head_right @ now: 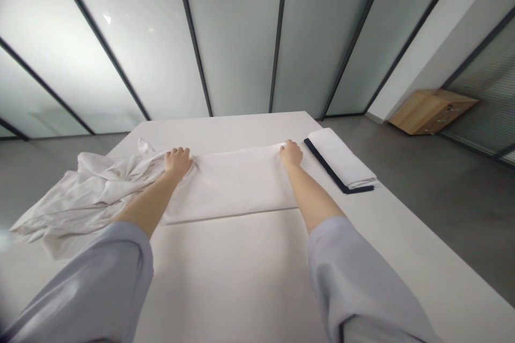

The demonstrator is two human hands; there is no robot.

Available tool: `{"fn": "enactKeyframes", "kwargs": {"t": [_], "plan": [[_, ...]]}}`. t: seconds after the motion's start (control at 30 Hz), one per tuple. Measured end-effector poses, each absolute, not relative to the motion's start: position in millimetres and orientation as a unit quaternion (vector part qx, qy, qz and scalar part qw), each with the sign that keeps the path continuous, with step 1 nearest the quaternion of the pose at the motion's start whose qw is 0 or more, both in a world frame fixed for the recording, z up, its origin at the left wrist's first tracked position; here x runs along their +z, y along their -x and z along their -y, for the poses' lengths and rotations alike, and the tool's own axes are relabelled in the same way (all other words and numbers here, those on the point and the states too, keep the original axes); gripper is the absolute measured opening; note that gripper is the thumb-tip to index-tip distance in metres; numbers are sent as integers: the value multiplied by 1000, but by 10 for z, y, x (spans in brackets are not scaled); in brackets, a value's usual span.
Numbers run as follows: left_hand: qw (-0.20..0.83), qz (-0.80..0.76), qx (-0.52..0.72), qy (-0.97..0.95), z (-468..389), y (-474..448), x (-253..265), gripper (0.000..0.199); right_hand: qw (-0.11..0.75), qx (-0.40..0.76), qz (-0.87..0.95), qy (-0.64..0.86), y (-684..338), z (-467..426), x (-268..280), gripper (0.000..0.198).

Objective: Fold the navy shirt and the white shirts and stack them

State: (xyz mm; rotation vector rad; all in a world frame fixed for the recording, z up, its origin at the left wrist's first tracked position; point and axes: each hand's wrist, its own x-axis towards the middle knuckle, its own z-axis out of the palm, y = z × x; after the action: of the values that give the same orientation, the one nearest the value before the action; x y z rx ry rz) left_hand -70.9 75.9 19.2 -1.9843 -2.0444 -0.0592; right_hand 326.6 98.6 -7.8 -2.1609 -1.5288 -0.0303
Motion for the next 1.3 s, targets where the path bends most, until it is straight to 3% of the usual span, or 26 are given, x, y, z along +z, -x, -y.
{"fn": "enactKeyframes", "kwargs": {"t": [0.13, 0.2, 0.33, 0.53, 0.87, 1.07, 1.3], "plan": [[175, 757, -177, 604, -649, 757, 318, 44, 216, -65, 618, 753, -3172, -878, -130, 63], [160, 739, -201, 623, -576, 665, 371, 41, 191, -64, 666, 718, -3049, -758, -97, 64], [65, 658, -98, 744, -346, 272, 210, 39, 126, -24, 770, 626, -2643, -377, -86, 58], [11, 649, -17, 761, -88, -56, -323, 66, 27, 76, 798, 597, -2309, 112, -306, 62], [-31, 775, -12, 631, -364, 409, -255, 74, 24, 67, 792, 607, -2389, 279, -373, 65], [21, 728, -12, 685, -199, 395, -302, 71, 23, 61, 789, 611, -2392, 475, -388, 66], [-17, 754, -49, 655, -133, 493, -295, 78, 35, 92, 817, 569, -2741, 346, -188, 52]]}}
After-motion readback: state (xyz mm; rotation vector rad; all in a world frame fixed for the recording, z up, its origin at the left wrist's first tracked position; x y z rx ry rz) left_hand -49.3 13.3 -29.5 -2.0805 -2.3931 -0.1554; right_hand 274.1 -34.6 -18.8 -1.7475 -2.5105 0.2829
